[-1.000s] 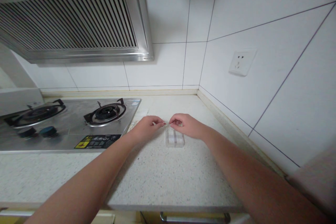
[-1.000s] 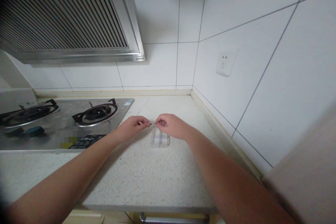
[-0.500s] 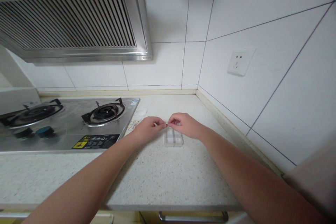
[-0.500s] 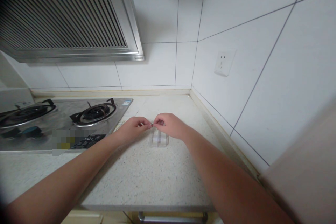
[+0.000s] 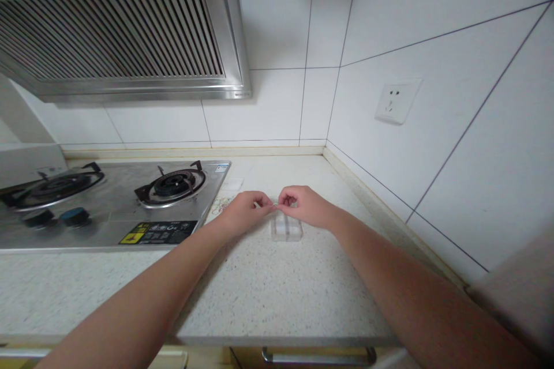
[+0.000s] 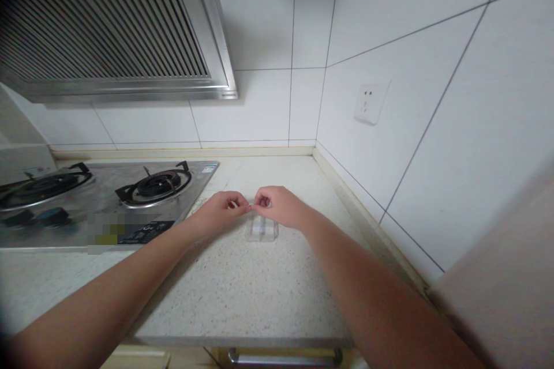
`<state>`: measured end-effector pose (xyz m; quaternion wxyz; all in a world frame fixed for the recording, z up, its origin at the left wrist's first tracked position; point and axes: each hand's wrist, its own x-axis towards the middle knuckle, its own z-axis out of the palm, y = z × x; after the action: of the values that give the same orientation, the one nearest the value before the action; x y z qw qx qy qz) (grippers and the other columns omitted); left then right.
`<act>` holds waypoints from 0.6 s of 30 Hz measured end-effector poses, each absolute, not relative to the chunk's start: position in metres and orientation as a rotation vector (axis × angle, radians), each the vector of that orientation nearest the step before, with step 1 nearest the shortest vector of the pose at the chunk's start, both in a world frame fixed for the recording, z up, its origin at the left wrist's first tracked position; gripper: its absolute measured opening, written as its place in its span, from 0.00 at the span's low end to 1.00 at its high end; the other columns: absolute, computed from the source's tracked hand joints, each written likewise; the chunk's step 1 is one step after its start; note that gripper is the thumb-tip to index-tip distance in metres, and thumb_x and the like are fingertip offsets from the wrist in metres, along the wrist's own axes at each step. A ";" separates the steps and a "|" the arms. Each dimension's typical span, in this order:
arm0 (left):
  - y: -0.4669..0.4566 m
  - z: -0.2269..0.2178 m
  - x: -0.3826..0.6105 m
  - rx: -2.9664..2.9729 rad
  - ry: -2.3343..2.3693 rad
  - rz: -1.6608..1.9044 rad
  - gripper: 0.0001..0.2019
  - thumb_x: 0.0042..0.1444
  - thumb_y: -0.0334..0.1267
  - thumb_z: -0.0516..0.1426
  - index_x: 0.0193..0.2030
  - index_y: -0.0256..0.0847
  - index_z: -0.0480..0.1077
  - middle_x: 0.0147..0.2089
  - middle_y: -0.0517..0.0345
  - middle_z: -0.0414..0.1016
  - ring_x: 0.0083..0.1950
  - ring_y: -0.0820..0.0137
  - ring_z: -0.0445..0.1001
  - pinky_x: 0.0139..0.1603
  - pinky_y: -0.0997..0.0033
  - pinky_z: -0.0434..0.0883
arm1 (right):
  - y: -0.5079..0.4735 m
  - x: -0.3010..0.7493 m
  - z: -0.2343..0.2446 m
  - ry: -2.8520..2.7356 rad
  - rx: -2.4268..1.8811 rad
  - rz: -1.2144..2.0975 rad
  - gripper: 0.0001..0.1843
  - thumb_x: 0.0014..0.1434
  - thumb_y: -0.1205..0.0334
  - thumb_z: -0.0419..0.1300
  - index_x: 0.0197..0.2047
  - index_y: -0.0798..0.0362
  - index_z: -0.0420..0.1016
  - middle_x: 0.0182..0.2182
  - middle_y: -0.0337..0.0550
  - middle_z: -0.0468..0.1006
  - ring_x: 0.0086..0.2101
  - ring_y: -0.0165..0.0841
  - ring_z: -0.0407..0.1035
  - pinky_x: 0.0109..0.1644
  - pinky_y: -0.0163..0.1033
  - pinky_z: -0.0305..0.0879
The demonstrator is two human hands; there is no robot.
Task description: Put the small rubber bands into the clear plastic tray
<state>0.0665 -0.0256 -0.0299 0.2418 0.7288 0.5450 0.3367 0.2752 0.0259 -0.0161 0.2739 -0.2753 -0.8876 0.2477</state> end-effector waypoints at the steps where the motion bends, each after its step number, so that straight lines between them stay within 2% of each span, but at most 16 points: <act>1: -0.026 -0.030 0.066 1.992 1.489 0.923 0.13 0.57 0.48 0.59 0.34 0.39 0.77 0.31 0.58 0.76 0.31 0.72 0.68 0.33 0.72 0.63 | 0.026 0.275 -0.016 -2.388 -0.743 0.667 0.05 0.58 0.60 0.61 0.34 0.53 0.75 0.30 0.40 0.77 0.32 0.29 0.68 0.38 0.36 0.62; 18: -0.028 -0.027 0.067 1.974 1.508 0.959 0.13 0.54 0.48 0.62 0.33 0.38 0.73 0.32 0.58 0.74 0.31 0.73 0.66 0.32 0.73 0.61 | 0.025 0.276 -0.016 -2.364 -0.717 0.692 0.07 0.58 0.59 0.62 0.33 0.53 0.73 0.29 0.40 0.76 0.32 0.30 0.68 0.38 0.36 0.63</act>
<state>0.0668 -0.0278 -0.0266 0.2369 0.7203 0.5501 0.3499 0.2757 0.0250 -0.0159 0.2841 -0.2680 -0.8835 0.2586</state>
